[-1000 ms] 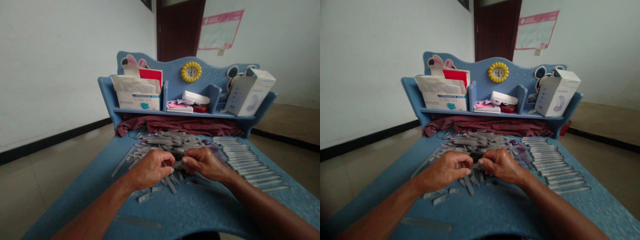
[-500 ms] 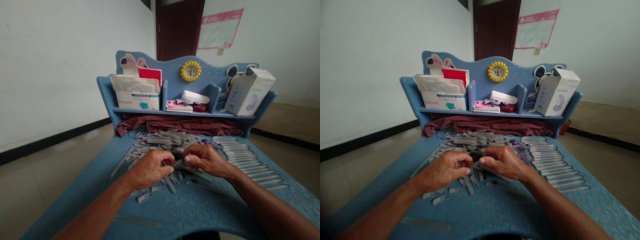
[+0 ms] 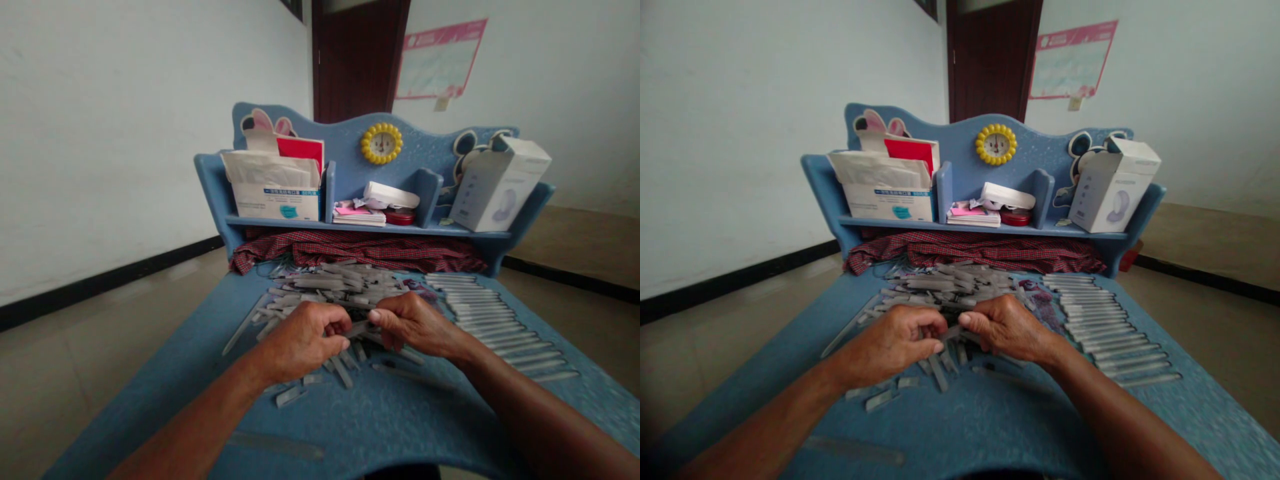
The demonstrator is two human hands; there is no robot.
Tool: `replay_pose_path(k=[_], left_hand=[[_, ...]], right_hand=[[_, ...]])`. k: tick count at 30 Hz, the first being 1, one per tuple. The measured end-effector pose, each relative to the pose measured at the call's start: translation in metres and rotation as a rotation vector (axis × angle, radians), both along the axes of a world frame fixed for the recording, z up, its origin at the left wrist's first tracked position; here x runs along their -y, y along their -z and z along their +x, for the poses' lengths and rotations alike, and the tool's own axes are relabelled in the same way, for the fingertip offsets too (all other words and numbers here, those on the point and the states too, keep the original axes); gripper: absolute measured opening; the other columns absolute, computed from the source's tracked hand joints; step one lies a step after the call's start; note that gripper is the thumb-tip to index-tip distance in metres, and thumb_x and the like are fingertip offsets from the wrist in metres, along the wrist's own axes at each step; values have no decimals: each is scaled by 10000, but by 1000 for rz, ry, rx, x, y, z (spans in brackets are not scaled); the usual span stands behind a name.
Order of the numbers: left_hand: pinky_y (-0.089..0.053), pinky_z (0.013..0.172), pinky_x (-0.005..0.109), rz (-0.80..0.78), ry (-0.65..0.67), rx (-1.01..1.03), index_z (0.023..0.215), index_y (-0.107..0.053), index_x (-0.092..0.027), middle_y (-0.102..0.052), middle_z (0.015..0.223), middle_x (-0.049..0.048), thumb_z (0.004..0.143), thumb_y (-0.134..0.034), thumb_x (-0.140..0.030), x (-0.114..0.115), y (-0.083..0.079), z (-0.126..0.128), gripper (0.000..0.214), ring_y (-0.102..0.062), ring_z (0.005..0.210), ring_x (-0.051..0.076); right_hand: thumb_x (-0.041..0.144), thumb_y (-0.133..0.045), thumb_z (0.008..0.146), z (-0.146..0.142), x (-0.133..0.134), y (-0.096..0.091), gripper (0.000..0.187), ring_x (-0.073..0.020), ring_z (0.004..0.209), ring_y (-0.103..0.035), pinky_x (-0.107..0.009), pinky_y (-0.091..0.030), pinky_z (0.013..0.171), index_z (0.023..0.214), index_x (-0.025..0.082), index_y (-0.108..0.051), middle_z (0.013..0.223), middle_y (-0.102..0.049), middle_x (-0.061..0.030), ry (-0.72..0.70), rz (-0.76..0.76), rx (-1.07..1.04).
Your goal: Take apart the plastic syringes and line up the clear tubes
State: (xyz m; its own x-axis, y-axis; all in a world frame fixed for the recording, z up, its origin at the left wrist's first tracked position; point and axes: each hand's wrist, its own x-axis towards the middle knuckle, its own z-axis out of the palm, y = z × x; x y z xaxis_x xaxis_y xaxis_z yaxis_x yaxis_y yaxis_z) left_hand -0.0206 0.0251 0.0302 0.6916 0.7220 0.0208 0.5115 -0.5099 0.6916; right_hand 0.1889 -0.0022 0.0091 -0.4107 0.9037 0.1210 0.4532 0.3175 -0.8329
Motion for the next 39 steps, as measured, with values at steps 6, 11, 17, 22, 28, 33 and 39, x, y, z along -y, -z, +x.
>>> replay_pose_path(k=[6,11,17,22,28,33,39], left_hand=[[-367,559,206,11,-1,9,752,-607,-151,-530,637,-37,708,-547,-176,0,1,0,79,-500,603,105],[-371,561,203,45,11,-5,739,-597,-151,-528,634,-37,703,-551,-156,-1,1,0,59,-509,604,105],[-361,606,224,356,94,-67,758,-579,-170,-561,699,-20,740,-549,-127,-1,7,-1,55,-519,653,117],[-373,644,266,662,130,-137,788,-558,-155,-574,752,22,795,-532,-134,3,10,1,34,-515,720,157],[-387,624,280,881,191,-158,814,-554,-151,-566,743,33,843,-449,-107,7,12,4,118,-493,697,163],[-392,649,296,930,197,-154,840,-563,-146,-562,749,41,863,-406,-87,10,12,3,169,-482,702,168],[-392,631,277,880,214,-114,799,-559,-138,-567,753,41,852,-453,-111,12,10,6,122,-501,709,161]], right_hand=[[523,-466,848,0,-1,0,438,-82,437,-485,-185,-351,412,595,170,-517,508,-519,21,-18,-30,-36],[478,-573,795,-1,0,-1,321,-87,469,-501,-186,-378,430,700,173,-562,545,-540,29,-15,-30,-65],[496,-496,834,-3,-1,4,402,-73,385,-480,-171,-344,363,582,184,-473,480,-535,31,-14,-112,-50],[494,-497,824,-6,0,3,391,-70,320,-468,-160,-331,313,583,190,-448,423,-539,45,44,-270,-112],[477,-528,794,-8,-1,-1,385,-69,245,-414,-161,-305,265,550,190,-449,337,-514,54,88,-427,-148],[547,-513,786,-3,-1,-4,423,-69,255,-403,-172,-289,271,577,183,-464,354,-514,43,106,-429,-132],[402,-636,761,3,5,-14,270,-78,469,-482,-178,-330,407,870,157,-602,532,-527,47,-11,-17,54]])
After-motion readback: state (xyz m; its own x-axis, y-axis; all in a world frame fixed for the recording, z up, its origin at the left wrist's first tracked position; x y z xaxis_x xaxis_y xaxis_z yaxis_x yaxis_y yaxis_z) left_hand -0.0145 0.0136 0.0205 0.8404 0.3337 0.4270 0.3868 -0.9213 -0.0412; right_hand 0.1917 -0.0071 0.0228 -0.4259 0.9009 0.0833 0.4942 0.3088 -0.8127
